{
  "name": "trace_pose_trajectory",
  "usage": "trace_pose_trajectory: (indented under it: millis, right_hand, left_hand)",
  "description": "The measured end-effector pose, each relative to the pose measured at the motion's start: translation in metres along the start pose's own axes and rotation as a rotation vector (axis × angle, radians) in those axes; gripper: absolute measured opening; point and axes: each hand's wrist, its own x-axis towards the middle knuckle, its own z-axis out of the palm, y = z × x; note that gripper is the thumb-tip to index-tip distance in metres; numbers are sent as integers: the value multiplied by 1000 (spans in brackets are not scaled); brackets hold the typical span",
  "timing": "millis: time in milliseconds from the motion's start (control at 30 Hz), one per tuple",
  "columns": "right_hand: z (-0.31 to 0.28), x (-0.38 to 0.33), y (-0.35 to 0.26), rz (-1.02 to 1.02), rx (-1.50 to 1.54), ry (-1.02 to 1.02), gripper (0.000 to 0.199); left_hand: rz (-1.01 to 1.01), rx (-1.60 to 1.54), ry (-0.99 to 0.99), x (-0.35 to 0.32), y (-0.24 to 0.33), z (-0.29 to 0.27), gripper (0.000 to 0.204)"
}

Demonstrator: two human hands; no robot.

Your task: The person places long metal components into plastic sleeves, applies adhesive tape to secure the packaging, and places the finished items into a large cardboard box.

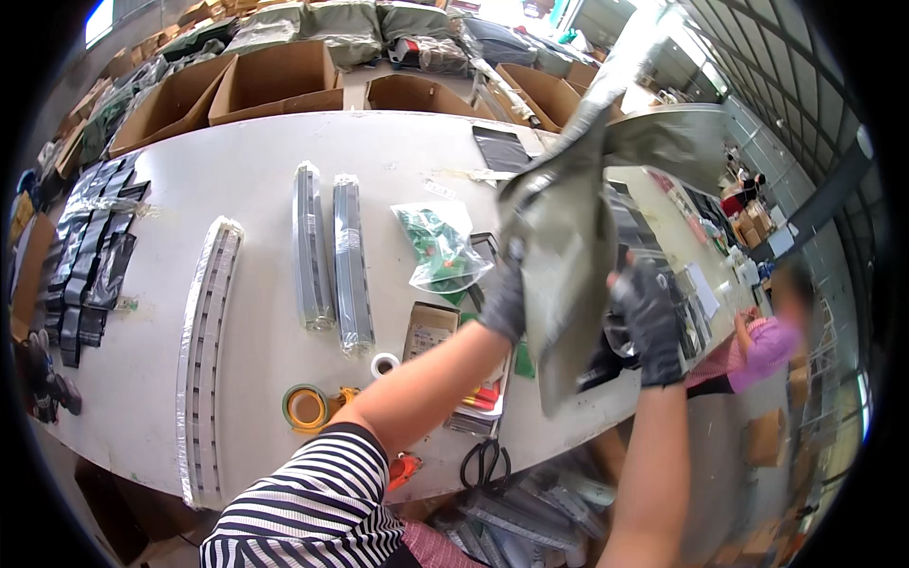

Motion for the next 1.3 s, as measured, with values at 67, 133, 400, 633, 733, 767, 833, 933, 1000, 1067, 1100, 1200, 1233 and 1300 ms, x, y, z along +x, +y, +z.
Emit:
trace_pose_trajectory:
  millis: [67,133,400,633,733,767,833,933,1000,1067,1100,1200,1233,1300]
  right_hand:
    - [21,-20,37,-40,-93,-45,56]
    - [34,-45,77,108,66,-81,51]
    - [157,-44,117,439,605,-376,47]
    - [171,-4,79,801,1223,-374,91]
    - [199,30,38,821,1346,-308,108]
    - [207,39,57,826,1438,-301,114]
    - [218,52,96,635,1429,-244,87]
    - [217,90,103,376,1281,-270,57]
    - [193,129,61,300,1203,-285,47]
    - [169,170,31,33,897,-213,53]
    - [158,184,11,50,826,-178,58]
    - [133,210,-1,271,869,-228,72]
    - [136,208,11,259,756,-168,70]
    - [136,193,55,243,508,-39,66]
  left_hand:
    - [-11,-154,8,43,50,-46,77]
    - [181,-14,243,75,96,-113,77]
    - [322,1252,422,-11,327,-299,50]
    - [-471,432,437,-53,141,-92,40]
    - [-682,680,567,-84,138,-25,39]
    - [-664,988,422,-84,131,-25,40]
    - [-741,1275,74,-78,123,-27,37]
    - [-673,1419,-3,-67,118,-26,34]
    - [-580,1402,54,-53,115,-27,33]
    - [-400,1282,75,-35,113,-30,34]
    - [-332,1232,130,-23,112,-31,34]
    - [-136,1076,273,32,110,-32,37]
    - [-79,865,311,54,116,-36,41]
    - [-23,601,419,97,118,-57,45]
